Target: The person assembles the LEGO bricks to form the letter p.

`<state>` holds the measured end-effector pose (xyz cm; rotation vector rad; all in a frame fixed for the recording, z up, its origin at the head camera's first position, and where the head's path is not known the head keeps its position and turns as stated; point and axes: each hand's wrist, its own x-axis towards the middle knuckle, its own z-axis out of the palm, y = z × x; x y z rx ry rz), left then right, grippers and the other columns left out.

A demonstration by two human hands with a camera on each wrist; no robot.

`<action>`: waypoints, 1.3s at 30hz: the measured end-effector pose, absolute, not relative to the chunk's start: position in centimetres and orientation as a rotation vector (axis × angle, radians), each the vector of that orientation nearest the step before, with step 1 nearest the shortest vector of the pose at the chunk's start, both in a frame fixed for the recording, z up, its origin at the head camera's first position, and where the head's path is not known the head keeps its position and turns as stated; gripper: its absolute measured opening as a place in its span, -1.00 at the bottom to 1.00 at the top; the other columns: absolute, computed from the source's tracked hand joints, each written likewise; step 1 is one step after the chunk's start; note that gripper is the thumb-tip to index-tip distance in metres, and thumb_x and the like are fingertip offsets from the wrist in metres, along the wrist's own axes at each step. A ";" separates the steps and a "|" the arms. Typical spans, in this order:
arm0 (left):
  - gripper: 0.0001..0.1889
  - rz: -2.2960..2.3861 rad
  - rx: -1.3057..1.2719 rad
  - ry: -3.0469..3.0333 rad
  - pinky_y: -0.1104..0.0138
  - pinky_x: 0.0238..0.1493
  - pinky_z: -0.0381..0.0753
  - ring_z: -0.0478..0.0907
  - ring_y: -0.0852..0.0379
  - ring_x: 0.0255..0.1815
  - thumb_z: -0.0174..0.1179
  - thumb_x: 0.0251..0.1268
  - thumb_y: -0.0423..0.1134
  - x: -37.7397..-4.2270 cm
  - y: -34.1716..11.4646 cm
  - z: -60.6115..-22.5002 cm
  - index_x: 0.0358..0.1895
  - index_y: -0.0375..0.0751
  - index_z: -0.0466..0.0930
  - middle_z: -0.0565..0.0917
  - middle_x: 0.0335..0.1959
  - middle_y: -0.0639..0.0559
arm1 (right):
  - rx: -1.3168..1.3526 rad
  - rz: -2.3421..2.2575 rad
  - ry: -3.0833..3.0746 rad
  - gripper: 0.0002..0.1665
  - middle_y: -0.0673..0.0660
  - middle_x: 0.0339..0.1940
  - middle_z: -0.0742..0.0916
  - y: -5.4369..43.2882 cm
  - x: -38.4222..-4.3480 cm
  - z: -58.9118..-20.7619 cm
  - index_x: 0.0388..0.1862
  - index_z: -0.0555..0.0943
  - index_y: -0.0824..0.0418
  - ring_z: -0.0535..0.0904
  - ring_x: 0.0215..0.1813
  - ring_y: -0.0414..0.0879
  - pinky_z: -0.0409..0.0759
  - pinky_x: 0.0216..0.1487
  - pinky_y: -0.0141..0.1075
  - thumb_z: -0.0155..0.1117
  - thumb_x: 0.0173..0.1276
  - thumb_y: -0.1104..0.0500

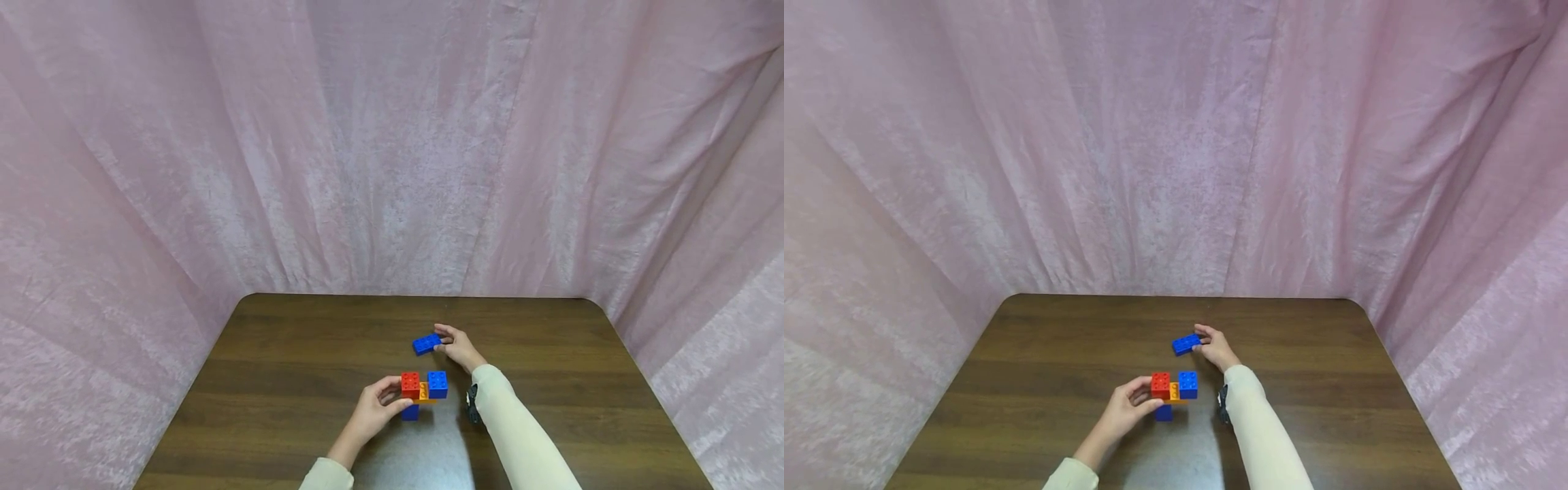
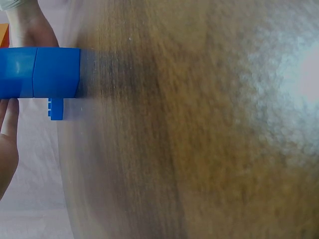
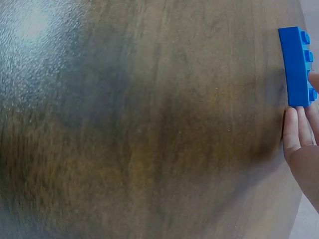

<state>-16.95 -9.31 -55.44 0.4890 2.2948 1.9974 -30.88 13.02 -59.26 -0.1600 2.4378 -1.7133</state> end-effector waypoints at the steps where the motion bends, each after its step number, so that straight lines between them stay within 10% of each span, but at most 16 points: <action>1: -0.68 1.998 0.486 2.292 0.11 0.08 0.58 0.60 -0.15 0.01 0.33 0.16 -0.42 -16.9 -9.3 -55.5 -0.01 -0.41 0.57 0.65 -0.05 -0.29 | -0.159 -1.714 2.443 -0.38 0.41 0.20 0.55 13.0 -30.9 -59.3 0.29 0.38 0.45 0.49 0.12 0.25 0.53 0.13 0.00 0.22 0.22 0.52; 18: -0.68 1.991 0.491 2.294 0.13 0.09 0.58 0.60 -0.14 0.01 0.33 0.17 -0.40 -17.0 -9.3 -55.5 0.00 -0.39 0.57 0.66 -0.05 -0.28 | -0.084 -1.653 2.598 -0.63 0.30 -0.12 0.70 12.8 -30.4 -59.9 -0.06 0.62 0.41 0.59 -0.09 0.10 0.62 -0.06 -0.13 0.39 0.10 0.47; 39: -0.64 2.032 0.491 2.272 0.22 0.10 0.58 0.61 0.00 0.02 0.37 0.15 -0.31 -18.1 -9.5 -58.8 0.01 -0.33 0.59 0.66 -0.03 -0.21 | -0.175 -1.733 2.487 -0.64 0.32 -0.10 0.71 14.2 -30.1 -58.6 -0.04 0.62 0.39 0.62 -0.02 0.17 0.63 -0.16 -0.27 0.41 0.15 0.38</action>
